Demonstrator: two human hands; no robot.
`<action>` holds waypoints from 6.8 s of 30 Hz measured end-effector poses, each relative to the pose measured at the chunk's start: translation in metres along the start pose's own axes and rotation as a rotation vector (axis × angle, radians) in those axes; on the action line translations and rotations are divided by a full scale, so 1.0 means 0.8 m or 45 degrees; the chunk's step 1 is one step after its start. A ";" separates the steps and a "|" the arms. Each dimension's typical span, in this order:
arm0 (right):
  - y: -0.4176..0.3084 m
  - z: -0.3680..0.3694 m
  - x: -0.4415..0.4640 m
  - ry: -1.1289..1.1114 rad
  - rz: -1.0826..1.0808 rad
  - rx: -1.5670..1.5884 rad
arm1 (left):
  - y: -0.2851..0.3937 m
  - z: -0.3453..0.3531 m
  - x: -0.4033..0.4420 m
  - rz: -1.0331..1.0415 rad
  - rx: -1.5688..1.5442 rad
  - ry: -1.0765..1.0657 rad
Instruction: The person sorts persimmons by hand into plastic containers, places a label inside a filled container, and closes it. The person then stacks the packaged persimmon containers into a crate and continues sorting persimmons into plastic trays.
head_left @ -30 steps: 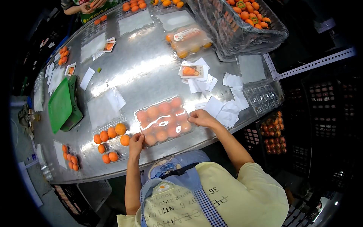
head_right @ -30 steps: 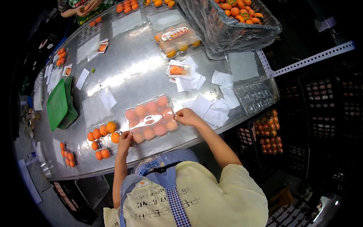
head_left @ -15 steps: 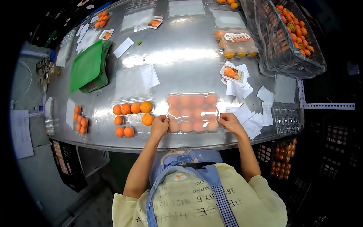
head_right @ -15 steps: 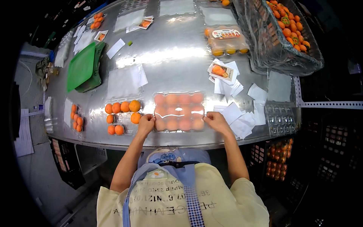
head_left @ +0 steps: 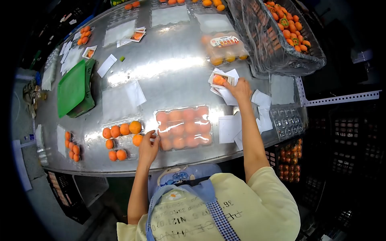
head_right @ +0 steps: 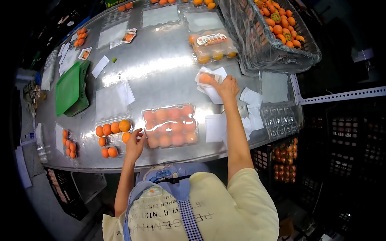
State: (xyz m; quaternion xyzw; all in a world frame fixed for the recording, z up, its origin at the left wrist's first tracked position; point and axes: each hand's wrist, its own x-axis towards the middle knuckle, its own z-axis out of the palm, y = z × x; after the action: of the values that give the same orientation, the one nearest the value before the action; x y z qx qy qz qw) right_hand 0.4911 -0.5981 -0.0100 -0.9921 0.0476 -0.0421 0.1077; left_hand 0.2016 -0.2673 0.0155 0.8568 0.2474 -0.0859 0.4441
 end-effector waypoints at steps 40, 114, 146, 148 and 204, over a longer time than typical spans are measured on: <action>-0.135 -0.162 -0.193 0.202 -1.115 0.985 | 0.164 0.020 -0.022 0.161 -0.907 -0.276; -0.086 -0.109 -0.256 -0.679 -0.106 1.633 | 0.038 -0.099 -0.032 0.087 -1.243 0.503; -0.096 -0.047 -0.227 -0.459 -0.174 0.945 | 0.072 0.031 0.010 -0.213 -0.274 0.075; -0.098 -0.044 -0.226 -0.450 -0.179 0.922 | 0.069 0.034 0.014 -0.223 -0.256 0.086; -0.106 -0.115 -0.290 -1.378 -0.495 1.551 | 0.129 0.034 -0.034 0.166 -1.073 -0.075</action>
State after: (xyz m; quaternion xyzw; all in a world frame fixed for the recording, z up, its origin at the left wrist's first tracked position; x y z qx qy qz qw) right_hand 0.2595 -0.5109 0.0811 -0.6343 -0.2138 0.4039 0.6236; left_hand 0.2320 -0.3485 0.0834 0.6113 0.1934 0.0264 0.7670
